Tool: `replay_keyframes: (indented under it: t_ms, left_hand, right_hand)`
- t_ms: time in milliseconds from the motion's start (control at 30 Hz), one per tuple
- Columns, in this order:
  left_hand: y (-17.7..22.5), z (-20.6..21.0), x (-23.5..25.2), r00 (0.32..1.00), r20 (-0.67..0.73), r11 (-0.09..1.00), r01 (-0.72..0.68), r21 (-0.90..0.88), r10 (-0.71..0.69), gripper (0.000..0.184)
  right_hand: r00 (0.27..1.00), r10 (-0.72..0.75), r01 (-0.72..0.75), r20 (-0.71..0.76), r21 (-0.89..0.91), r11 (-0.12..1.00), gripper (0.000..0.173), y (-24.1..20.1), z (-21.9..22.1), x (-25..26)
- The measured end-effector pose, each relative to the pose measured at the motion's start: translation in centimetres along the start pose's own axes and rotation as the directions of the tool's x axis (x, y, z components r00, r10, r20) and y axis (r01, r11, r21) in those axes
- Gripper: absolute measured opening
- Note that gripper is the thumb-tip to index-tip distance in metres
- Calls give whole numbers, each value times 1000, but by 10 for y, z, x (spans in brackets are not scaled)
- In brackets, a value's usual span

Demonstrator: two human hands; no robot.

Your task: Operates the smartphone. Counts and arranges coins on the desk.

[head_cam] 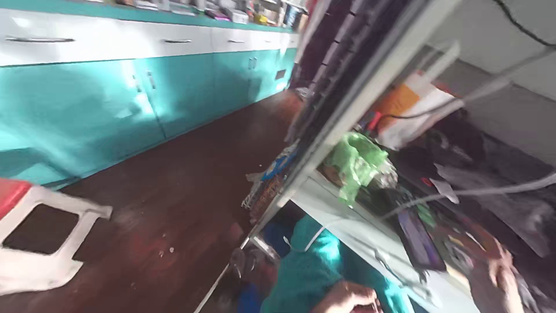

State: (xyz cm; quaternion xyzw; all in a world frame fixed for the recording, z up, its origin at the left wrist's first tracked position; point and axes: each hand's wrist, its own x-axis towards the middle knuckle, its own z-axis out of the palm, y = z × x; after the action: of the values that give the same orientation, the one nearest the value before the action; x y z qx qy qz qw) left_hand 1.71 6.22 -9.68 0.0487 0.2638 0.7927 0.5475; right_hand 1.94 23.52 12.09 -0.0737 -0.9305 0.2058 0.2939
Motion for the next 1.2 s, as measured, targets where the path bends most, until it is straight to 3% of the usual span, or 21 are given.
replay_keyframes:
  t_ms: [67, 200, 533, 700, 867, 1200]
  left_hand:
    - [-8, 0, 6, 999, 5, 999, 39, 4, -39, 27]
    - [-9, 9, 8, 994, -45, 995, 97, 12, -96, 28]
    - [-21, 25, 22, 978, -120, 984, 176, 27, -172, 25]
    - [-24, 26, 29, 972, -166, 986, 168, 5, -165, 26]
    - [-24, 29, 35, 955, -227, 981, 193, -3, -188, 23]
    - [-27, 31, 42, 959, -231, 985, 173, 8, -167, 24]
  right_hand:
    - [1000, 18, -18, -6, 23, 1000, 77, 6, -4, -2]
    - [999, -44, 41, 32, 98, 994, 82, 8, -6, -3]
    - [934, -297, 265, 198, 172, 949, 80, 4, 0, 9]
    - [893, -422, 391, 156, 197, 899, 75, 15, 5, 0]
    - [946, -324, 311, -4, 300, 902, 83, 32, 5, 9]
    - [982, -131, 116, 134, 112, 987, 81, 21, 20, 57]
